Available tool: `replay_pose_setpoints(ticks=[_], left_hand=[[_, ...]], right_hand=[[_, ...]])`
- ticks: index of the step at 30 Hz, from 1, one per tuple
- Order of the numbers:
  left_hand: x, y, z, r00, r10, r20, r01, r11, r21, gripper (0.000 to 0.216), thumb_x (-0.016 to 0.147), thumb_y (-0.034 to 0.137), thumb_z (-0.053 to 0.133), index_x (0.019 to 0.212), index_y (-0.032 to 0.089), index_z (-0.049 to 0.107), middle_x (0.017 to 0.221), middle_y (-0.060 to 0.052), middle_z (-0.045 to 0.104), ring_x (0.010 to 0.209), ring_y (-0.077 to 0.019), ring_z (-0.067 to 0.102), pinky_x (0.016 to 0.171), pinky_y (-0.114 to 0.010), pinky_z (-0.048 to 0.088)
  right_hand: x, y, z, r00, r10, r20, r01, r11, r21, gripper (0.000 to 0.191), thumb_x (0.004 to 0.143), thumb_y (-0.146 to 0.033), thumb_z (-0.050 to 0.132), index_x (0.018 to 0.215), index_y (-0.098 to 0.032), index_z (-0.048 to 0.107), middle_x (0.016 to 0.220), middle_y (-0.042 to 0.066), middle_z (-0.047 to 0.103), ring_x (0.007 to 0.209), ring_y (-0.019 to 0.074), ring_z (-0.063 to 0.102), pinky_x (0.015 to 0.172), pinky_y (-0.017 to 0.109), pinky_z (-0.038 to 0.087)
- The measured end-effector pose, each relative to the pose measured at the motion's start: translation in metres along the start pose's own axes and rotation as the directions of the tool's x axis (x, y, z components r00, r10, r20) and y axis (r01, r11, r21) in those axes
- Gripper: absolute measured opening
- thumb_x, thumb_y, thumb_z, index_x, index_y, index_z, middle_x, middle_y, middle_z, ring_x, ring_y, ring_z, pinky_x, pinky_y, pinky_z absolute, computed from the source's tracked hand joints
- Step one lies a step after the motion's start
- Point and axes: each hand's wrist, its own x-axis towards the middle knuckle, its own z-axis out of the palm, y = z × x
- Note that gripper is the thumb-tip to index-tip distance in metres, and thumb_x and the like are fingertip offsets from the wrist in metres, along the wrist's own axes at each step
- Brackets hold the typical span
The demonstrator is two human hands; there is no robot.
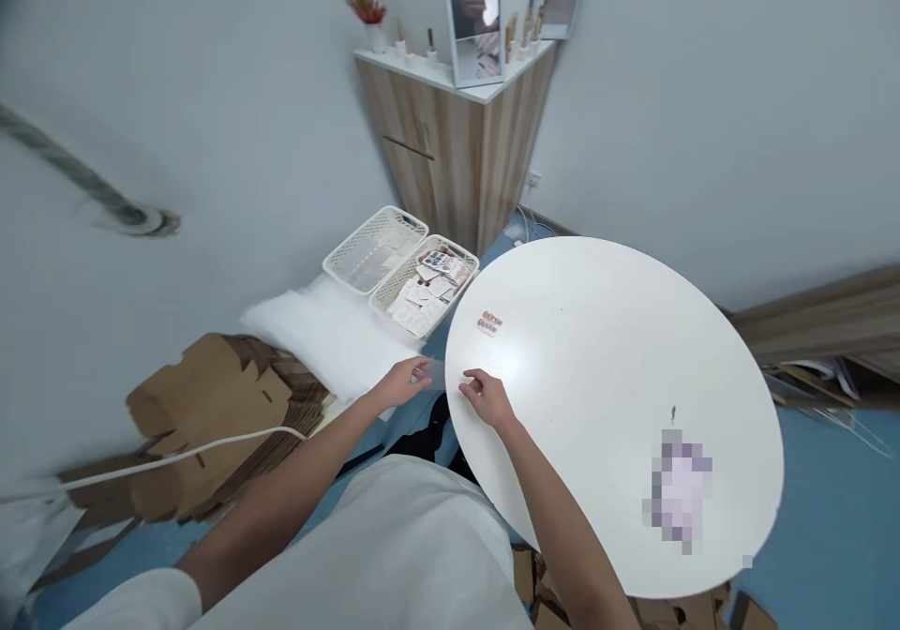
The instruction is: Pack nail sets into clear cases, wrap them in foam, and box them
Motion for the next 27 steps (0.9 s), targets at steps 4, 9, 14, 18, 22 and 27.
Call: replay_pose_setpoints(ticks=[4,9,14,18,22,27], left_hand=[[-0.007,-0.009,-0.031,0.985,-0.017,-0.172,0.018,1.000,0.004,0.043,0.073,0.036,0.056,0.112,0.018,0.053,0.104,-0.009,0.061,0.087,-0.0203,0.060,0.074,-0.031,0.047],[0.004,-0.028,-0.081,0.933,-0.013,-0.359,0.048,0.995,0.089,0.040,0.073,0.032,0.056,0.110,0.016,0.053,0.102,-0.009,0.061,0.091,-0.0212,0.058,0.080,-0.033,0.046],[0.033,-0.042,-0.130,0.918,0.018,-0.397,0.091,0.963,0.254,0.040,0.075,0.034,0.054,0.111,0.015,0.054,0.108,-0.011,0.058,0.101,-0.0247,0.053,0.088,-0.038,0.041],[0.062,-0.052,-0.161,0.930,0.003,-0.368,0.149,0.911,0.384,0.037,0.077,0.036,0.051,0.108,0.018,0.056,0.113,-0.011,0.056,0.106,-0.0289,0.048,0.088,-0.042,0.038],[0.091,-0.064,-0.180,0.947,0.005,-0.320,0.144,0.886,0.440,0.029,0.081,0.034,0.043,0.102,0.020,0.059,0.115,-0.009,0.055,0.113,-0.0282,0.042,0.091,-0.044,0.034],[0.126,-0.078,-0.187,0.968,0.001,-0.250,0.122,0.872,0.474,0.032,0.079,0.016,0.039,0.107,0.021,0.055,0.116,-0.008,0.054,0.123,-0.0272,0.031,0.098,-0.052,0.019]], right_hand=[[0.033,-0.033,0.008,0.981,-0.132,0.140,0.140,0.989,-0.043,0.031,0.076,-0.038,0.050,0.101,-0.022,0.058,0.076,0.002,0.063,0.070,0.0156,0.058,0.070,0.032,0.046],[0.084,-0.075,0.021,0.949,-0.237,0.207,0.266,0.956,-0.123,0.028,0.077,-0.031,0.048,0.102,-0.021,0.058,0.080,0.002,0.064,0.074,0.0156,0.059,0.071,0.031,0.045],[0.148,-0.111,0.051,0.936,-0.295,0.193,0.339,0.903,-0.263,0.028,0.076,-0.027,0.050,0.101,-0.019,0.058,0.091,0.006,0.064,0.083,0.0176,0.058,0.076,0.032,0.045],[0.200,-0.132,0.080,0.918,-0.357,0.175,0.397,0.835,-0.382,0.029,0.076,-0.025,0.050,0.103,-0.017,0.057,0.105,0.009,0.060,0.099,0.0204,0.054,0.088,0.035,0.040],[0.249,-0.149,0.105,0.914,-0.334,0.232,0.406,0.745,-0.529,0.038,0.077,-0.022,0.047,0.115,-0.014,0.049,0.113,0.011,0.058,0.107,0.0212,0.051,0.092,0.034,0.036],[0.298,-0.159,0.133,0.907,-0.201,0.371,0.419,0.539,-0.731,0.040,0.079,-0.018,0.044,0.119,-0.012,0.044,0.109,0.014,0.060,0.102,0.0237,0.053,0.096,0.040,0.027]])
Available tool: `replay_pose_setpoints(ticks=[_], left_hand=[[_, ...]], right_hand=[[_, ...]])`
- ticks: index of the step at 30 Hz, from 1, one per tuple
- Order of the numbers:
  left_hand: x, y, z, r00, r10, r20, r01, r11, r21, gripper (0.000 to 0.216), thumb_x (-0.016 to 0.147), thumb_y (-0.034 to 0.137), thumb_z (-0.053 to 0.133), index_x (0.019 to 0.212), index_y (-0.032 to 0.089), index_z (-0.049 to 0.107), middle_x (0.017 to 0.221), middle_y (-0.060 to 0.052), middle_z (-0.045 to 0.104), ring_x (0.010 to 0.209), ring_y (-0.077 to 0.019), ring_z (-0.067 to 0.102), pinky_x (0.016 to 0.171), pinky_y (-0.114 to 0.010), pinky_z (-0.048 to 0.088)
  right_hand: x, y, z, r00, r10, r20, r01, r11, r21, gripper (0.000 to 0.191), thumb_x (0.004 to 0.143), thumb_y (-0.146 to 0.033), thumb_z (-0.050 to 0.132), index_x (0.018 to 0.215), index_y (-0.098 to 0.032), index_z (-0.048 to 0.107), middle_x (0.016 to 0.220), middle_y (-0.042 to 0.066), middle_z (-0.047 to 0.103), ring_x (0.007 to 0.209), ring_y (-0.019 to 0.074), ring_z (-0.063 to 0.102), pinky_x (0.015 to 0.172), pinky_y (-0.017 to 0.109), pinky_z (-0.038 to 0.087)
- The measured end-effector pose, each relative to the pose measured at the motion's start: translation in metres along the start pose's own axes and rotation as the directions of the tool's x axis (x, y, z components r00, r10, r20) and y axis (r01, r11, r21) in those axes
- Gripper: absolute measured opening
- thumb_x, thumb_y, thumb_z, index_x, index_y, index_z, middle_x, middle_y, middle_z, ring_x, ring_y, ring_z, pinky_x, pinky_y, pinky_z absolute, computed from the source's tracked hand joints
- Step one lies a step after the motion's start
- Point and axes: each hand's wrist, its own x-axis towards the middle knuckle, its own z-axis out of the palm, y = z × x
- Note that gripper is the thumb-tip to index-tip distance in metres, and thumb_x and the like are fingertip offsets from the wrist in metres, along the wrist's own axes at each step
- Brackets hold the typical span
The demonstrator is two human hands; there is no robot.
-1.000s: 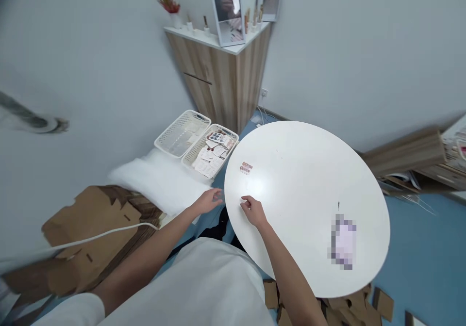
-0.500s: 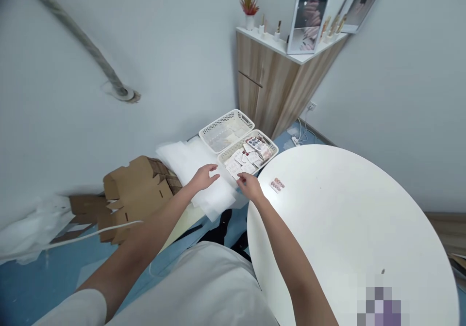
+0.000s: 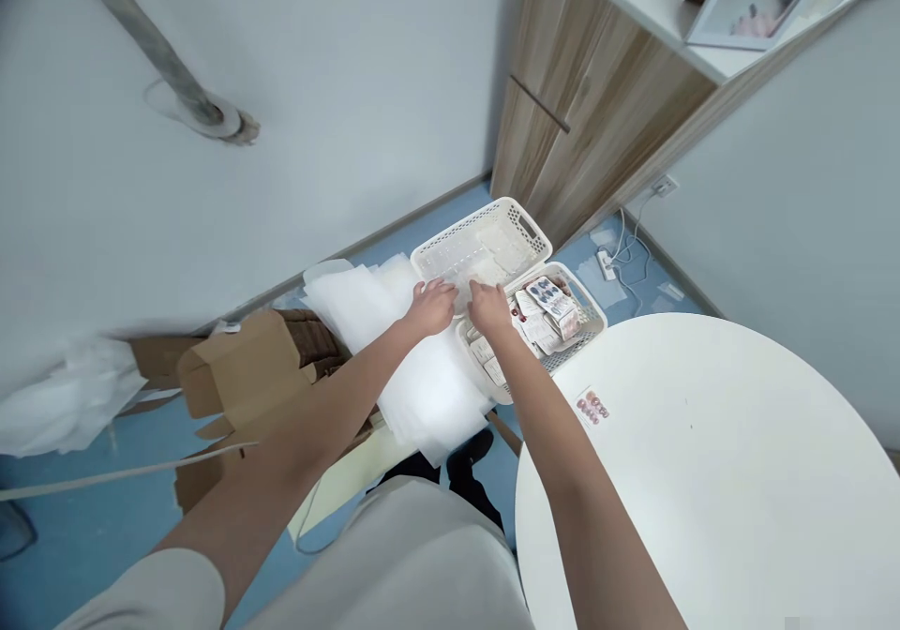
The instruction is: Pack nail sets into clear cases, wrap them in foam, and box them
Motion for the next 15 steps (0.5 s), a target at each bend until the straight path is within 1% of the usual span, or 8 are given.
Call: replay_pose_setpoints(ticks=[4,6,8,10,12,15], left_hand=[[0.015,-0.005,0.008,0.999,0.020,0.047,-0.020,1.000,-0.004,0.038,0.076,0.012,0.039,0.110,0.021,0.053,0.117,-0.008,0.054,0.125,-0.0265,0.028,0.099,-0.052,0.014],[0.017,-0.007,0.011,0.998,0.025,0.050,-0.024,1.000,-0.006,0.041,0.075,0.011,0.039,0.113,0.021,0.051,0.119,-0.008,0.052,0.125,-0.0264,0.027,0.099,-0.052,0.013],[0.018,-0.009,0.013,0.999,0.032,0.038,-0.032,0.999,-0.007,0.042,0.075,0.011,0.039,0.115,0.020,0.050,0.120,-0.009,0.051,0.124,-0.0262,0.028,0.099,-0.052,0.013],[0.018,-0.010,0.013,0.999,0.041,0.029,-0.040,0.999,-0.010,0.041,0.075,0.011,0.039,0.114,0.020,0.050,0.119,-0.009,0.052,0.123,-0.0262,0.029,0.099,-0.053,0.012],[0.018,-0.011,0.013,0.999,0.039,0.031,-0.039,0.999,-0.014,0.039,0.075,0.012,0.039,0.111,0.019,0.052,0.118,-0.009,0.052,0.121,-0.0265,0.031,0.099,-0.053,0.012],[0.018,-0.011,0.014,0.999,0.034,0.030,-0.033,0.999,-0.031,0.037,0.073,0.012,0.041,0.108,0.019,0.054,0.120,-0.009,0.051,0.121,-0.0276,0.031,0.100,-0.054,0.010]], right_hand=[[0.028,0.000,0.010,0.991,0.092,0.099,-0.084,0.993,-0.079,0.029,0.083,-0.018,0.040,0.111,-0.015,0.046,0.106,0.012,0.061,0.100,0.0232,0.055,0.100,0.046,0.014],[0.036,0.001,0.015,0.979,0.150,0.137,-0.139,0.987,-0.087,0.027,0.084,-0.023,0.041,0.109,-0.017,0.046,0.103,0.011,0.062,0.097,0.0226,0.056,0.101,0.049,0.008],[0.042,0.002,0.018,0.967,0.195,0.161,-0.183,0.979,-0.085,0.028,0.084,-0.030,0.042,0.109,-0.018,0.046,0.099,0.010,0.063,0.096,0.0222,0.057,0.100,0.050,0.004],[0.045,0.002,0.020,0.959,0.230,0.166,-0.220,0.972,-0.079,0.031,0.083,-0.035,0.044,0.109,-0.019,0.048,0.095,0.009,0.065,0.095,0.0222,0.057,0.100,0.051,0.002],[0.047,0.003,0.021,0.955,0.258,0.148,-0.250,0.966,-0.069,0.031,0.081,-0.037,0.047,0.107,-0.020,0.050,0.092,0.008,0.065,0.093,0.0220,0.058,0.100,0.050,0.002],[0.047,0.003,0.022,0.960,0.265,0.093,-0.263,0.964,-0.027,0.029,0.077,-0.035,0.052,0.102,-0.020,0.054,0.091,0.007,0.066,0.092,0.0213,0.058,0.101,0.048,0.006]])
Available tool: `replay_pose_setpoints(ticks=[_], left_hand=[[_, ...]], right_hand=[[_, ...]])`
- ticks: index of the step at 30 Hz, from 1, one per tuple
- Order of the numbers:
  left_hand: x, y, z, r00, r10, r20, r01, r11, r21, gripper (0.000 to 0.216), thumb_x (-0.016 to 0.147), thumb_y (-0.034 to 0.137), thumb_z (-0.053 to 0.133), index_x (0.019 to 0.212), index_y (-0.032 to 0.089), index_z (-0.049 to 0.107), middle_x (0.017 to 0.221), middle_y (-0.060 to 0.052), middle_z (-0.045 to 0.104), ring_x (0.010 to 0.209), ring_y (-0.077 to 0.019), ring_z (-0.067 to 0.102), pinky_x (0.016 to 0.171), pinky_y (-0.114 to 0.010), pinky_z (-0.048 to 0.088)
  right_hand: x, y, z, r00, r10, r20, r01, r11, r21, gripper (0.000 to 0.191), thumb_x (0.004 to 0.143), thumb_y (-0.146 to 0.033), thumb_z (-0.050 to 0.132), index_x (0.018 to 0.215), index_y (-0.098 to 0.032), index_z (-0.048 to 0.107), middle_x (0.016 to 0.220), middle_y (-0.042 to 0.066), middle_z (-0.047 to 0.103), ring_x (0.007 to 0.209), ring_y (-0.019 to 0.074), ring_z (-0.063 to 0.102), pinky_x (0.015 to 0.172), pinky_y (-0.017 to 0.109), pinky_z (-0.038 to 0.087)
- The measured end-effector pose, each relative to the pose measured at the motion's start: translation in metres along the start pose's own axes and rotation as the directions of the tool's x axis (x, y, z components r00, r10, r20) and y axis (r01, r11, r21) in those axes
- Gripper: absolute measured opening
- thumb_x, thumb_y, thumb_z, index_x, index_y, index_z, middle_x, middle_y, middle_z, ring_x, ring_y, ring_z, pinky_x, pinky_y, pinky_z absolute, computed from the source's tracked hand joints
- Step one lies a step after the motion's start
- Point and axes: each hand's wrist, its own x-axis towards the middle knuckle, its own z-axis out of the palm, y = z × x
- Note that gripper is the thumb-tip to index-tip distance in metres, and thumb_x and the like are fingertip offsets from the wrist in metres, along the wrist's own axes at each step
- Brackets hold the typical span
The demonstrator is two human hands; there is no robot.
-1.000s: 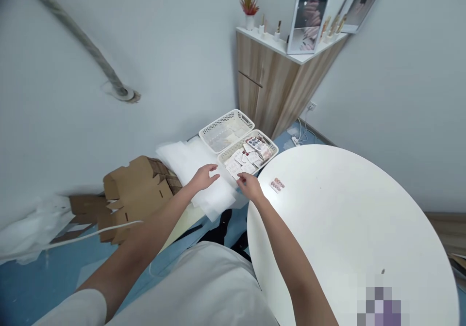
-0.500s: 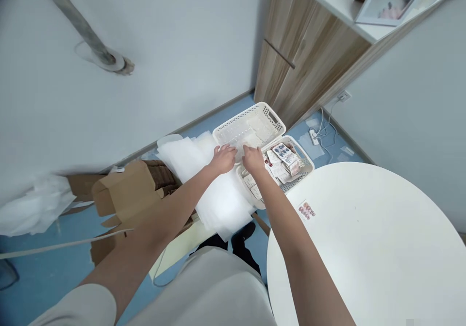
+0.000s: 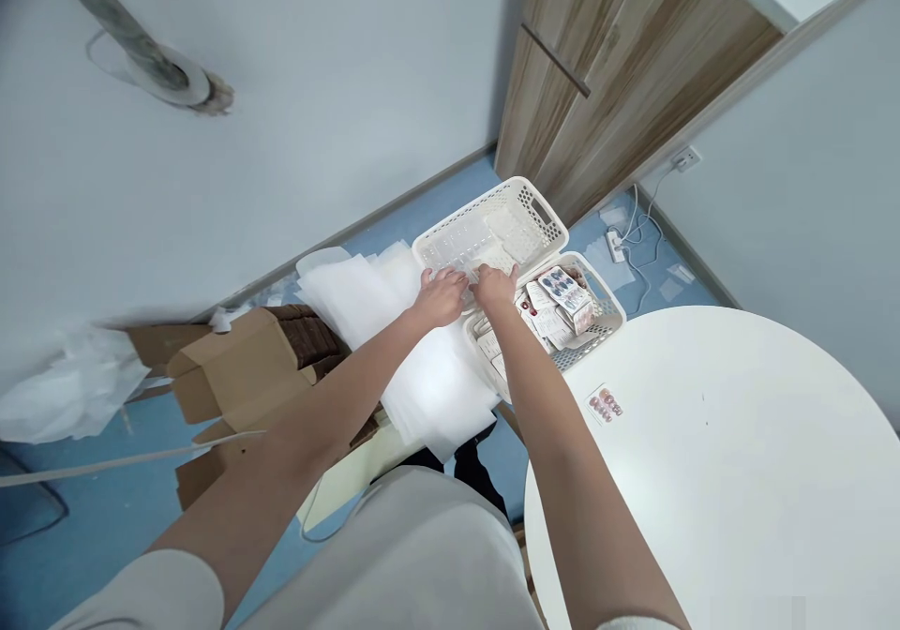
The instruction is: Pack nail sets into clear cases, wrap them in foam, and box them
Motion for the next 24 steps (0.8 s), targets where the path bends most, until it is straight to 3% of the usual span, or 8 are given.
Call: replay_pose_setpoints(ticks=[8,12,15,19,22,24], left_hand=[[-0.005,-0.001,0.006,0.994,-0.063,-0.086,0.055,0.994,-0.089,0.040,0.073,0.013,0.043,0.112,0.018,0.051,0.128,-0.010,0.046,0.126,-0.0251,0.030,0.104,-0.051,0.004],[-0.011,0.005,0.003,0.969,-0.169,-0.181,0.137,0.974,-0.178,0.040,0.077,0.020,0.045,0.116,0.018,0.048,0.134,-0.011,0.039,0.128,-0.0262,0.026,0.104,-0.051,0.008],[-0.016,0.013,0.001,0.930,-0.258,-0.261,0.155,0.921,-0.356,0.045,0.079,0.028,0.047,0.123,0.018,0.043,0.133,-0.011,0.040,0.126,-0.0255,0.030,0.103,-0.047,0.019],[-0.024,0.025,0.002,0.911,-0.325,-0.253,0.063,0.718,-0.694,0.058,0.078,0.031,0.051,0.131,0.018,0.031,0.122,-0.013,0.049,0.103,-0.0202,0.053,0.089,-0.035,0.040],[-0.037,0.041,0.002,0.935,-0.312,-0.170,0.002,0.484,-0.875,0.051,0.078,0.032,0.051,0.126,0.018,0.039,0.097,-0.008,0.060,0.081,-0.0147,0.059,0.077,-0.030,0.046],[-0.050,0.055,0.001,0.956,-0.277,-0.096,0.000,0.329,-0.944,0.044,0.077,0.034,0.052,0.118,0.017,0.047,0.080,-0.004,0.061,0.074,-0.0132,0.059,0.072,-0.028,0.047]], right_hand=[[-0.014,0.006,-0.012,0.994,-0.103,-0.047,0.107,0.989,0.101,0.027,0.074,-0.026,0.051,0.100,-0.017,0.056,0.094,0.008,0.066,0.090,0.0215,0.059,0.094,0.038,0.029],[-0.031,0.009,-0.025,0.985,-0.016,-0.172,0.064,0.959,0.276,0.031,0.079,-0.026,0.041,0.106,-0.018,0.055,0.095,0.008,0.065,0.090,0.0222,0.058,0.080,0.031,0.040],[-0.049,0.013,-0.035,0.967,0.043,-0.251,0.077,0.890,0.449,0.032,0.081,-0.027,0.038,0.106,-0.018,0.055,0.093,0.006,0.065,0.087,0.0199,0.059,0.078,0.030,0.042],[-0.083,0.019,-0.045,0.962,0.075,-0.264,0.135,0.709,0.692,0.030,0.081,-0.033,0.040,0.099,-0.019,0.059,0.093,0.005,0.063,0.080,0.0160,0.058,0.075,0.030,0.044],[-0.114,0.027,-0.047,0.978,0.086,-0.189,0.122,0.498,0.859,0.034,0.079,-0.040,0.042,0.102,-0.019,0.058,0.087,0.004,0.062,0.074,0.0139,0.058,0.069,0.029,0.047],[-0.138,0.035,-0.045,0.976,0.125,-0.176,0.111,0.408,0.906,0.036,0.077,-0.042,0.047,0.102,-0.019,0.058,0.081,0.003,0.062,0.071,0.0135,0.058,0.067,0.029,0.047]])
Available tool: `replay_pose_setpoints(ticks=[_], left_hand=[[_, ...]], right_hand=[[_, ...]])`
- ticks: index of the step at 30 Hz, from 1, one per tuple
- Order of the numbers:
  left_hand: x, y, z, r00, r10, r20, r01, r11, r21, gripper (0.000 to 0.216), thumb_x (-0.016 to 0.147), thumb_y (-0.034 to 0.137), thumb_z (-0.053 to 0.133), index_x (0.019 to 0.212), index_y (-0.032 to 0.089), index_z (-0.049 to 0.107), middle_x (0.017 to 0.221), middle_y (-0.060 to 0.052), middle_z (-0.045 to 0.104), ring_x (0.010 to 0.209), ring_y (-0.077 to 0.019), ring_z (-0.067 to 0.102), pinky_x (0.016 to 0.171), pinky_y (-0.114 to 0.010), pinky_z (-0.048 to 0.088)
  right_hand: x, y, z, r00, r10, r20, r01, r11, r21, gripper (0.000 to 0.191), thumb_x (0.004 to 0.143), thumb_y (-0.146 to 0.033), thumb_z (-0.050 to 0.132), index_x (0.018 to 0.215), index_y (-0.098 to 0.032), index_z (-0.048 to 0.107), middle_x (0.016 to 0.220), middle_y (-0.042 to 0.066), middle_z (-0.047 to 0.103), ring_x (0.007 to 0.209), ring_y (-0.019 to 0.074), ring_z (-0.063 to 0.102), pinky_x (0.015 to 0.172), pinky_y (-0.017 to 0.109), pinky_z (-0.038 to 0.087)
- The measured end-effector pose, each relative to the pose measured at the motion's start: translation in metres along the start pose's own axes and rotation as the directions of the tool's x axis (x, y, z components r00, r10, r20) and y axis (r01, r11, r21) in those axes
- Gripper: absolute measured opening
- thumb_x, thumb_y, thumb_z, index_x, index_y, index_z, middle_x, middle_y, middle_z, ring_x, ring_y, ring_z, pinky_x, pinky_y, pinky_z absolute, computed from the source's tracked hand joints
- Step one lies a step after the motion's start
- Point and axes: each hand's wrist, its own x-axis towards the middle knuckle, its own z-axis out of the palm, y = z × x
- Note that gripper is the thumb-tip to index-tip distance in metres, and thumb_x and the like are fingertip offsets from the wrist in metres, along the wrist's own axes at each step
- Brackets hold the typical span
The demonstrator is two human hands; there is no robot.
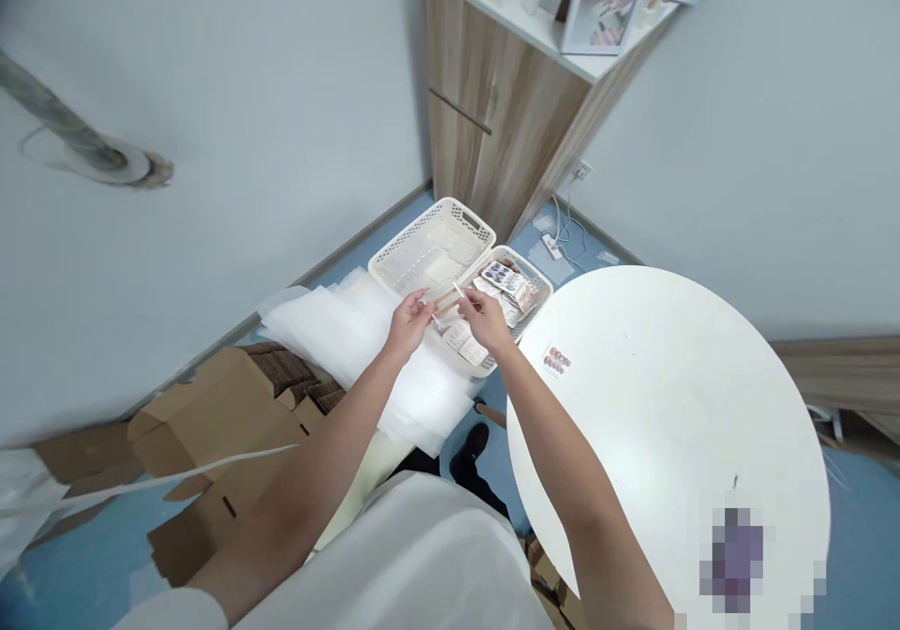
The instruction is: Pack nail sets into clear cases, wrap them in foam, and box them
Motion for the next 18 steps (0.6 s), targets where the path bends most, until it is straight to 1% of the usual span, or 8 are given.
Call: replay_pose_setpoints(ticks=[2,3,6,9,13,18], left_hand=[[-0.018,0.006,0.010,0.995,-0.061,0.076,0.069,0.991,-0.118,0.043,0.074,0.035,0.056,0.112,0.016,0.050,0.074,-0.002,0.060,0.069,-0.0123,0.059,0.069,-0.027,0.048],[-0.028,0.009,0.015,0.990,-0.082,0.113,0.098,0.985,-0.144,0.043,0.072,0.035,0.058,0.109,0.016,0.051,0.073,-0.001,0.059,0.068,-0.0119,0.059,0.068,-0.027,0.048],[-0.053,0.014,0.034,0.968,-0.119,0.222,0.151,0.980,-0.132,0.047,0.067,0.036,0.063,0.107,0.017,0.050,0.067,0.002,0.057,0.067,-0.0115,0.059,0.069,-0.028,0.048],[-0.076,0.013,0.059,0.938,-0.137,0.320,0.174,0.981,-0.090,0.051,0.066,0.036,0.065,0.109,0.018,0.046,0.064,0.004,0.055,0.065,-0.0113,0.059,0.070,-0.030,0.048],[-0.109,0.008,0.099,0.872,-0.125,0.473,0.178,0.982,-0.068,0.046,0.066,0.035,0.066,0.104,0.017,0.047,0.066,0.003,0.058,0.065,-0.0119,0.059,0.069,-0.029,0.048],[-0.158,0.004,0.154,0.781,-0.147,0.607,0.170,0.985,0.020,0.041,0.067,0.034,0.066,0.101,0.017,0.050,0.064,0.003,0.058,0.063,-0.0120,0.058,0.069,-0.030,0.048]], right_hand=[[-0.026,0.004,-0.012,0.995,0.019,-0.100,-0.016,0.999,0.038,0.038,0.073,-0.043,0.052,0.101,-0.018,0.057,0.077,0.002,0.061,0.069,0.0136,0.056,0.066,0.029,0.046],[-0.040,0.006,-0.019,0.989,0.038,-0.144,-0.030,0.998,0.057,0.038,0.072,-0.043,0.054,0.101,-0.018,0.057,0.077,0.002,0.062,0.069,0.0138,0.056,0.066,0.029,0.046],[-0.086,0.013,-0.040,0.975,0.094,-0.200,-0.068,0.989,0.131,0.036,0.071,-0.044,0.055,0.097,-0.020,0.057,0.082,0.004,0.063,0.073,0.0146,0.057,0.066,0.029,0.045],[-0.135,0.022,-0.062,0.951,0.163,-0.261,-0.115,0.975,0.190,0.035,0.071,-0.045,0.055,0.096,-0.020,0.058,0.084,0.004,0.064,0.075,0.0154,0.057,0.066,0.029,0.045],[-0.198,0.041,-0.091,0.910,0.266,-0.318,-0.152,0.928,0.341,0.033,0.073,-0.049,0.052,0.091,-0.022,0.058,0.087,0.003,0.062,0.076,0.0144,0.057,0.067,0.029,0.046],[-0.273,0.072,-0.128,0.876,0.357,-0.324,-0.146,0.837,0.527,0.030,0.070,-0.050,0.057,0.078,-0.021,0.053,0.083,0.002,0.058,0.073,0.0132,0.056,0.066,0.028,0.048]])
